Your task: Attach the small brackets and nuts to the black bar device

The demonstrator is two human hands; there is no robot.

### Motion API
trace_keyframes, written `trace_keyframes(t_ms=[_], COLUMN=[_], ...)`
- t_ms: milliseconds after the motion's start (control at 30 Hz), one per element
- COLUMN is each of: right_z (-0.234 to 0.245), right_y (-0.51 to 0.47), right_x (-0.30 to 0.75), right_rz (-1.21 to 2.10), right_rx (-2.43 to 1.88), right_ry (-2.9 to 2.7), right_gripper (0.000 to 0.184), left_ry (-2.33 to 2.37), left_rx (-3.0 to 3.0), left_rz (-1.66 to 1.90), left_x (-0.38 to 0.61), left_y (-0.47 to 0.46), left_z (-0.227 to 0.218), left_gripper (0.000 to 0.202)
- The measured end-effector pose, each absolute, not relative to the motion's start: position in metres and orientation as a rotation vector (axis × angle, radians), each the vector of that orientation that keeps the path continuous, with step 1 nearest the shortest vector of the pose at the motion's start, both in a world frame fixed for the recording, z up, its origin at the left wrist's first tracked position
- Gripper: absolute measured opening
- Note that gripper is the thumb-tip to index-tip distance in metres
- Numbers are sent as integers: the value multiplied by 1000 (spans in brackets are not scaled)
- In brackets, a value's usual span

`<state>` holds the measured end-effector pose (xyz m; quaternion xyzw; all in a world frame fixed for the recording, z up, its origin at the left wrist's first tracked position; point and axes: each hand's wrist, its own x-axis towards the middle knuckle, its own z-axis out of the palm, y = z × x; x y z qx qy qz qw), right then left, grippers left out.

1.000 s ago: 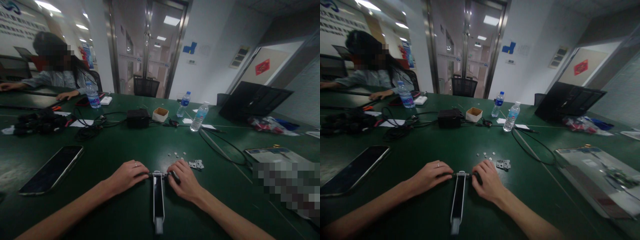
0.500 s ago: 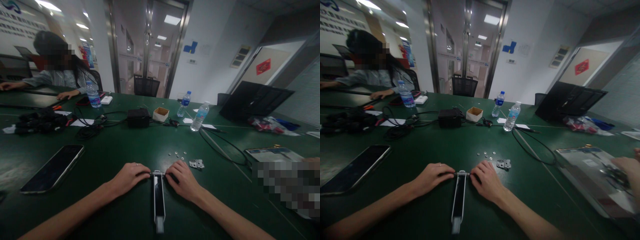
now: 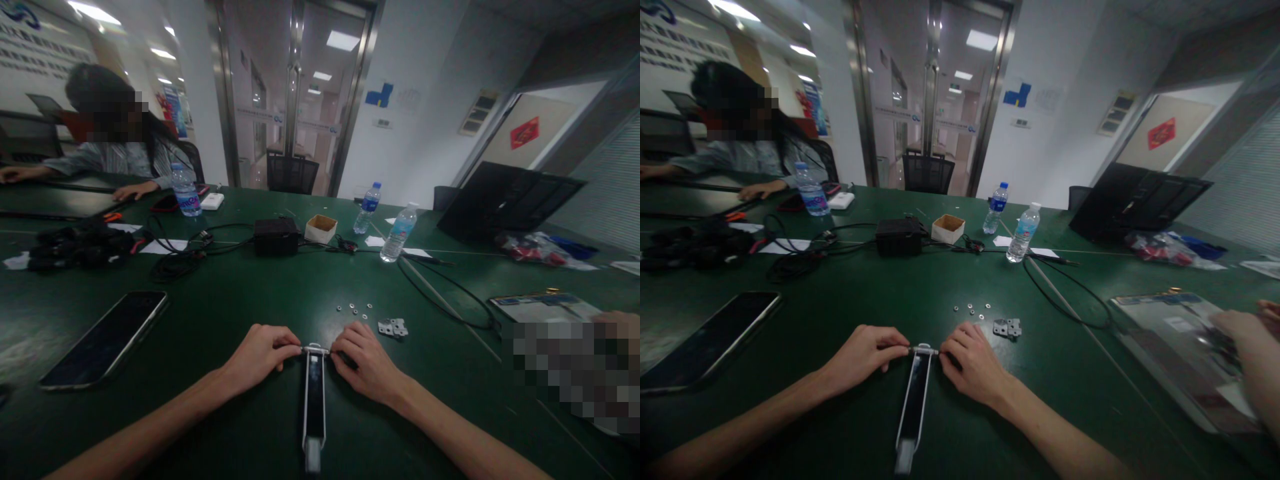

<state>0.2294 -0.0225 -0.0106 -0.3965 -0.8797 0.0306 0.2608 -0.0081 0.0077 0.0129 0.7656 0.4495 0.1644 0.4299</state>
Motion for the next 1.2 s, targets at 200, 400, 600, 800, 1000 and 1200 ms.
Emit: trace_keyframes(t_ms=[200, 400, 600, 800, 1000, 1200], right_z=[-12, -11, -13, -13, -15, -14], right_y=[-22, -22, -22, -22, -21, -22], right_x=[230, 230, 231, 230, 231, 231], right_rz=[82, 100, 80, 79, 94, 108], right_rx=[-1040, -1029, -1024, -1029, -1020, -1033], right_ry=[-2401, -2403, -2393, -2403, -2397, -2400], right_gripper=[11, 11, 10, 10, 10, 10], left_ry=[1148, 1160, 1116, 1063, 1061, 1039], left_rx=[1747, 1624, 1667, 1804, 1901, 2010], left_rz=[370, 325, 353, 399, 396, 394], left_x=[-6, -5, -7, -10, -11, -12], left_y=[6, 7, 8, 8, 7, 8], left_z=[19, 21, 20, 13, 15, 14], left_gripper=[23, 20, 20, 24, 23, 21])
